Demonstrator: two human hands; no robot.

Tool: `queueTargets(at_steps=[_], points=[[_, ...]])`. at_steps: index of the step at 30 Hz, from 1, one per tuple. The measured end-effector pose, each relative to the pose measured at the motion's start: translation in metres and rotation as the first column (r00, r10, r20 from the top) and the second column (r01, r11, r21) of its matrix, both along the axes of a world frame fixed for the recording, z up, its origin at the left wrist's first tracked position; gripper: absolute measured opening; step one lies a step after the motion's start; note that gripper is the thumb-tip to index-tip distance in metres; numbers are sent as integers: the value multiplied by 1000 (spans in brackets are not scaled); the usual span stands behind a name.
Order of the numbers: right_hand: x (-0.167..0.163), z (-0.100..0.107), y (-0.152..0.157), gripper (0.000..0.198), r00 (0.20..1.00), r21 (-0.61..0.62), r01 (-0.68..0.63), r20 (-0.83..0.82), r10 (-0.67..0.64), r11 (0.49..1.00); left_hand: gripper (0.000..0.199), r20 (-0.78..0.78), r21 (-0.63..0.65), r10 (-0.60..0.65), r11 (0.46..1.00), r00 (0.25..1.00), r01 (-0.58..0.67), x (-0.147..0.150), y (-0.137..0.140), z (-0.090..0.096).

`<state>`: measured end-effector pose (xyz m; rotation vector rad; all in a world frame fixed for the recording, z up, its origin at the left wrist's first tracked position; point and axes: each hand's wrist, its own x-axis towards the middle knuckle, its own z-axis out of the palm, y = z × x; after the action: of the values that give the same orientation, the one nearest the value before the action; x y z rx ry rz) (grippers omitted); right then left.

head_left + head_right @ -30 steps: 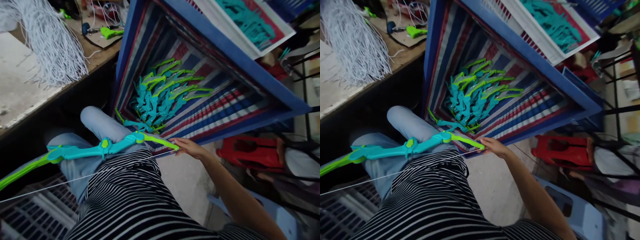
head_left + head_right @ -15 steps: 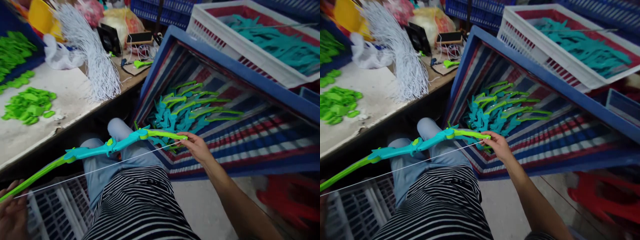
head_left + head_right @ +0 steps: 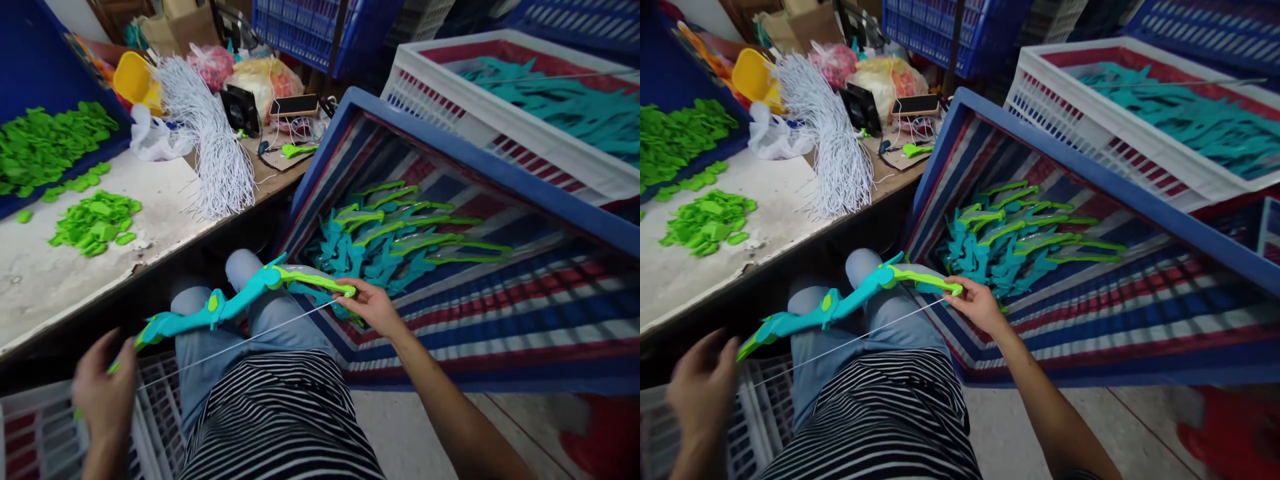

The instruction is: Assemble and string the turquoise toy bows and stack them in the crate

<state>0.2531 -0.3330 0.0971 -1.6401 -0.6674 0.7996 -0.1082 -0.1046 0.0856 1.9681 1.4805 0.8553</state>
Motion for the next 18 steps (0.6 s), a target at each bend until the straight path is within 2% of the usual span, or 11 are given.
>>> queueTargets(at_steps=[1, 2, 3, 4, 5, 6, 7, 8, 10, 13, 18], points=[[-1, -2, 1, 46, 1000, 5, -17, -5, 17, 1000, 41, 64, -24, -20, 999, 998, 21, 31, -9, 9], [-2, -4, 2, 45, 999, 11, -35, -11, 35, 999, 38, 139, -104, -206, 970, 969, 221, 63, -20, 17], [-4, -6, 4, 45, 999, 17, -51, -16, 52, 999, 35, 233, -166, -404, 880, 885, 445, 95, -33, 23], [-6, -9, 5, 45, 998, 22, -66, -20, 66, 998, 32, 322, -178, -556, 760, 766, 626, 126, -47, 26], [-7, -11, 6, 44, 997, 25, -74, -21, 75, 997, 29, 375, -154, -636, 675, 675, 722, 155, -60, 27], [-9, -14, 7, 43, 997, 27, -79, -19, 79, 997, 25, 392, -128, -687, 617, 612, 776, 179, -73, 25], [-11, -17, 7, 43, 997, 30, -79, -16, 79, 996, 22, 378, -121, -727, 575, 573, 809, 199, -84, 22], [-12, -20, 7, 42, 997, 34, -76, -13, 77, 997, 18, 347, -119, -751, 559, 562, 820, 215, -94, 17], [-13, -26, 6, 41, 998, 43, -69, -5, 69, 997, 10, 273, -118, -762, 579, 587, 807, 232, -108, 7], [-12, -35, 5, 41, 998, 50, -62, 15, 62, 997, 7, 238, -95, -718, 653, 654, 752, 239, -119, -6], [-9, -43, 9, 42, 978, 42, -75, 197, 65, 996, 7, 200, -136, -645, 727, 738, 673, 245, -127, -9]])
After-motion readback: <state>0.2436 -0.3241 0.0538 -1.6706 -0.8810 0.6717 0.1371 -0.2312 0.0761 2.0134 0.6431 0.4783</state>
